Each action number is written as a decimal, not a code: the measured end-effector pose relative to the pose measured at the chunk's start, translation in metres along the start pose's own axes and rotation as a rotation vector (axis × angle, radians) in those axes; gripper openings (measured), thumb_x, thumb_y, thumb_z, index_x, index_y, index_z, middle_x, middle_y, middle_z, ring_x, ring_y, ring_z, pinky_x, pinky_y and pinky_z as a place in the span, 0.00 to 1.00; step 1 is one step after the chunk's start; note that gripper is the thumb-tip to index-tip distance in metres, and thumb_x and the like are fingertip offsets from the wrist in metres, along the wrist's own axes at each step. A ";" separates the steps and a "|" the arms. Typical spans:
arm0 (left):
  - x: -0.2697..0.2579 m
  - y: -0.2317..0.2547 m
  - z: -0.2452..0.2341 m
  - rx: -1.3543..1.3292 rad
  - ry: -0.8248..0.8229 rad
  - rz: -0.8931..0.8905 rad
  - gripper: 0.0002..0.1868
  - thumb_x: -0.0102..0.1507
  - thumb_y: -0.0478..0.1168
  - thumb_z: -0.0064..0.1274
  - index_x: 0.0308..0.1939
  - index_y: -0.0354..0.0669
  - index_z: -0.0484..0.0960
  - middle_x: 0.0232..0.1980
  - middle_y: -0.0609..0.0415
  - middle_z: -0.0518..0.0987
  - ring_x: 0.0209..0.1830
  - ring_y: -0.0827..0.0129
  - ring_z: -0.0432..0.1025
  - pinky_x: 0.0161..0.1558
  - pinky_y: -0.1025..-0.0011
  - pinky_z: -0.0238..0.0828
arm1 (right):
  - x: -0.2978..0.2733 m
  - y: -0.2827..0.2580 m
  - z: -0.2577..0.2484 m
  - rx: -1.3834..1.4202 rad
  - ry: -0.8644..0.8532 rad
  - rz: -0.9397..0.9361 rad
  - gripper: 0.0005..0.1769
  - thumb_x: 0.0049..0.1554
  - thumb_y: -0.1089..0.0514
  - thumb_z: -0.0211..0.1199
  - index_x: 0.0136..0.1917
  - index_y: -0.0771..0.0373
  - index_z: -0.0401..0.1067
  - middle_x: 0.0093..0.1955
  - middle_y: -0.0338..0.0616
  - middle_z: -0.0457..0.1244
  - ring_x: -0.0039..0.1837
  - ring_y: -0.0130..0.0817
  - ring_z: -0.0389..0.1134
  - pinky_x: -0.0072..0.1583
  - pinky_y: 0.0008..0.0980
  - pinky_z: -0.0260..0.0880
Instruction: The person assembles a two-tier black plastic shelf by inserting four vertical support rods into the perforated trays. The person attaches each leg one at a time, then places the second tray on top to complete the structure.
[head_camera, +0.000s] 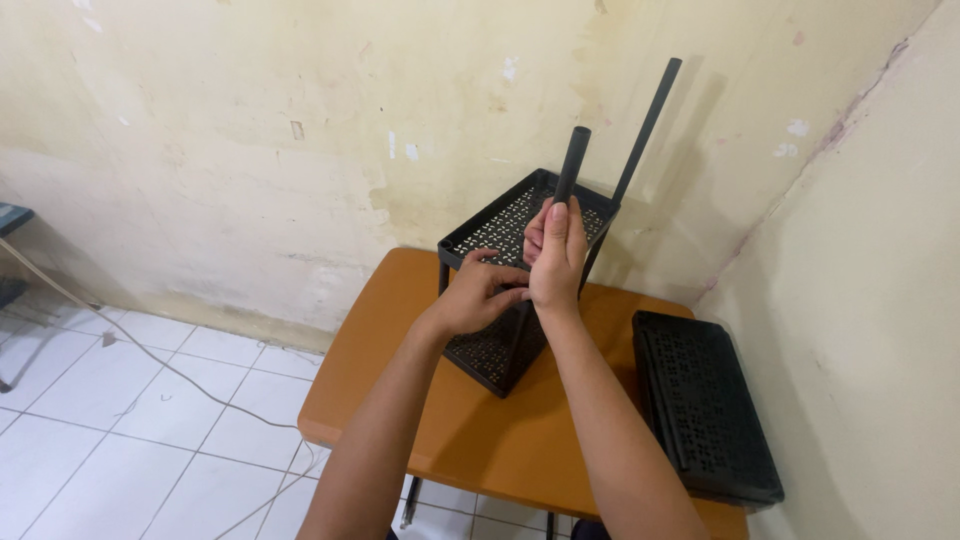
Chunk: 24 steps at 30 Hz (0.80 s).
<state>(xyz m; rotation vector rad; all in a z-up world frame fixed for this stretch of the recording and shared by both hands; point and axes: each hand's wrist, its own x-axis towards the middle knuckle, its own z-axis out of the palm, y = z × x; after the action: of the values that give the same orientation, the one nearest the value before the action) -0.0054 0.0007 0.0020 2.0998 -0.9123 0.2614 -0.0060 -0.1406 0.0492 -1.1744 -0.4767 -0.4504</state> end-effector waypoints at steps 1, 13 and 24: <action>-0.001 0.003 -0.001 0.000 0.015 0.020 0.10 0.65 0.43 0.56 0.48 0.47 0.86 0.40 0.54 0.87 0.44 0.67 0.79 0.73 0.52 0.47 | 0.000 -0.001 -0.001 -0.005 -0.012 0.004 0.18 0.72 0.44 0.44 0.50 0.59 0.61 0.35 0.32 0.51 0.34 0.17 0.49 0.35 0.19 0.48; -0.004 0.051 -0.010 0.064 0.149 -0.026 0.10 0.61 0.42 0.61 0.41 0.40 0.87 0.36 0.45 0.83 0.36 0.52 0.77 0.41 0.59 0.73 | -0.020 -0.023 -0.016 -0.131 -0.097 0.072 0.17 0.71 0.47 0.43 0.60 0.61 0.63 0.40 0.35 0.56 0.41 0.23 0.57 0.46 0.22 0.62; -0.008 0.074 0.004 0.090 0.168 0.019 0.08 0.62 0.38 0.60 0.39 0.35 0.85 0.37 0.42 0.82 0.41 0.48 0.76 0.46 0.57 0.72 | -0.017 -0.022 -0.037 -0.052 -0.063 0.100 0.12 0.71 0.49 0.48 0.53 0.58 0.60 0.36 0.31 0.49 0.37 0.19 0.50 0.39 0.21 0.53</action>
<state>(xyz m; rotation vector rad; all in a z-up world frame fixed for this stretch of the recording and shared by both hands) -0.0620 -0.0282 0.0404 2.1153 -0.8344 0.4893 -0.0276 -0.1809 0.0447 -1.2598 -0.4606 -0.3417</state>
